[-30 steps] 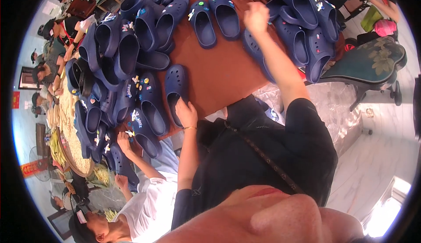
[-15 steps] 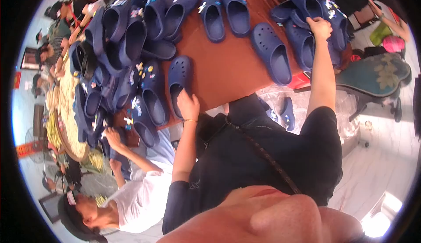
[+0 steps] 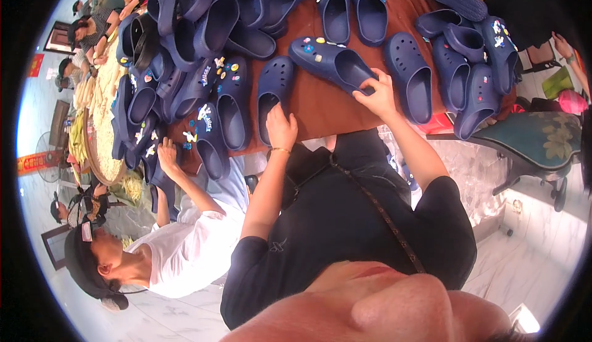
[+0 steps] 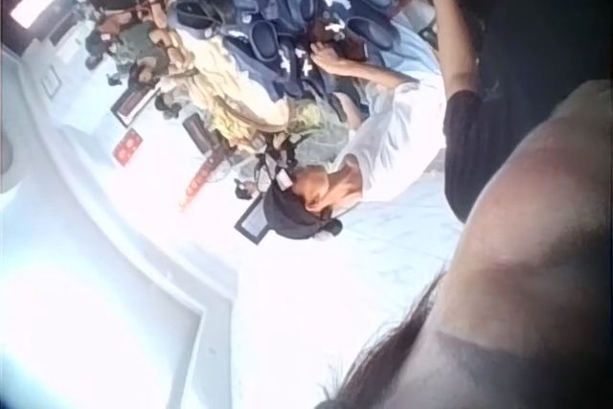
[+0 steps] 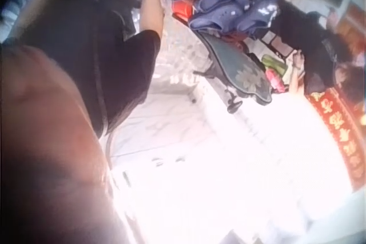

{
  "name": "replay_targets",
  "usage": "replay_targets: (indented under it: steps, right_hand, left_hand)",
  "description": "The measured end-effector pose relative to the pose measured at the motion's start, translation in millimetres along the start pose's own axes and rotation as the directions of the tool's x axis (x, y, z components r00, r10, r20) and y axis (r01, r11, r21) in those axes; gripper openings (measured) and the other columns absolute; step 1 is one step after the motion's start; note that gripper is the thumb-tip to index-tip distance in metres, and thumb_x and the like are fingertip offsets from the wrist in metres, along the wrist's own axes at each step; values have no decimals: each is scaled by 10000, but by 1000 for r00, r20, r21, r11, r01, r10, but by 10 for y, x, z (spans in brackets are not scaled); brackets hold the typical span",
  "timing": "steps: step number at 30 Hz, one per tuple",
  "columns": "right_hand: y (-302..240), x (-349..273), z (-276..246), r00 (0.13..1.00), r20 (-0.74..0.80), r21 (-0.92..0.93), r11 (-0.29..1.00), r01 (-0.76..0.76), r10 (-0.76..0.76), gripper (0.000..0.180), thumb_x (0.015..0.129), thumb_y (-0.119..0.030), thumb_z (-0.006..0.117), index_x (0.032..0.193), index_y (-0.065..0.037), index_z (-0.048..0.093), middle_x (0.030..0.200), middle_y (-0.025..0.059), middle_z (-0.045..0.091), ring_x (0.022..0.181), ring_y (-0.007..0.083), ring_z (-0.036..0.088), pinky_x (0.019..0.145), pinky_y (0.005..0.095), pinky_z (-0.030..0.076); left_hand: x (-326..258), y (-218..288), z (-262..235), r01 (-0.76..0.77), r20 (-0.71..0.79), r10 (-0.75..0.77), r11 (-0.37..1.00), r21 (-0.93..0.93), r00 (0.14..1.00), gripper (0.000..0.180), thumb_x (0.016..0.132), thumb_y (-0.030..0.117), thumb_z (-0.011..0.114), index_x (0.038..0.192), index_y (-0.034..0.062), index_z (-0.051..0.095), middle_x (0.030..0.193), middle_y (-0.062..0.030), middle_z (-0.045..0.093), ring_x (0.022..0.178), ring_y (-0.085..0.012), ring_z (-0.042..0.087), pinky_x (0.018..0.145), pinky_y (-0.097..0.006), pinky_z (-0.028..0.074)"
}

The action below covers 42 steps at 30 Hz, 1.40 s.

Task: Attach decorative charms to the holes in blue clogs.

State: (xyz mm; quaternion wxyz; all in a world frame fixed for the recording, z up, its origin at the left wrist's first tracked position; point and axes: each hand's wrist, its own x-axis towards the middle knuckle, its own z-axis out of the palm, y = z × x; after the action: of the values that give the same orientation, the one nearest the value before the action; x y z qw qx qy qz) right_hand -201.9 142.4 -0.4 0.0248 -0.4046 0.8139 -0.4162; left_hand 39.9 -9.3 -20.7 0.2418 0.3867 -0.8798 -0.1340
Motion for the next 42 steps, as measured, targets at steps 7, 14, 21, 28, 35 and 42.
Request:
replay_targets:
  steps: [7, 14, 21, 28, 35, 42]
  right_hand:
    - [148, 388, 312, 963, -255, -246, 958, -150, 85, 267, 566, -328, 721, 692, -103, 649, 1189, 184, 469, 1078, 365, 420, 903, 440, 366]
    - [-3, 123, 96, 981, -160, -369, 916, -161, 108, 327, 585, -361, 733, 766, -103, 643, 1216, 168, 436, 1118, 352, 385, 918, 447, 343]
    - [31, -211, -251, 985, -57, -394, 903, -171, 161, 350, 654, -360, 707, 815, -61, 617, 1119, 159, 510, 1037, 356, 463, 871, 444, 383]
    - [137, 984, -157, 937, 17, -372, 872, -319, 350, 472, 775, -387, 576, 1051, -6, 592, 1097, 205, 566, 1032, 341, 539, 876, 397, 424]
    - [-251, 1378, -30, 743, 313, -672, 691, -267, 592, 306, 825, -189, 483, 1069, -61, 618, 1145, 150, 570, 1063, 290, 553, 843, 377, 462]
    - [-232, 1327, 148, 796, 234, -665, 689, -287, 558, 292, 837, -129, 453, 1063, -46, 618, 1144, 144, 573, 1056, 311, 555, 834, 395, 465]
  left_hand:
    - [0, 24, 13, 12, 5, -12, 1000, -7, 1000, 438, 746, 136, 580, 1116, -63, 456, 1046, -236, 528, 969, -382, 492, 833, -440, 397]
    - [24, -71, 58, -5, -15, 5, 998, -57, 1000, 371, 752, 135, 574, 1070, -37, 492, 1017, -211, 538, 943, -365, 501, 816, -424, 407]
    - [197, 102, 21, 80, 199, -28, 963, -256, 980, 314, 741, 227, 619, 870, -48, 541, 839, -223, 563, 822, -387, 527, 745, -426, 419]
    - [148, 188, 321, -39, 65, 43, 997, -68, 997, 352, 724, 236, 625, 894, -62, 545, 952, -223, 549, 895, -390, 497, 780, -440, 415]
    - [147, 221, 330, -25, 73, 32, 995, -95, 997, 311, 725, 224, 615, 858, -48, 544, 943, -208, 539, 900, -389, 485, 788, -454, 401]
    - [162, 219, 321, -16, 55, 23, 993, -121, 998, 306, 721, 220, 615, 856, -46, 547, 946, -211, 541, 909, -390, 485, 792, -457, 398]
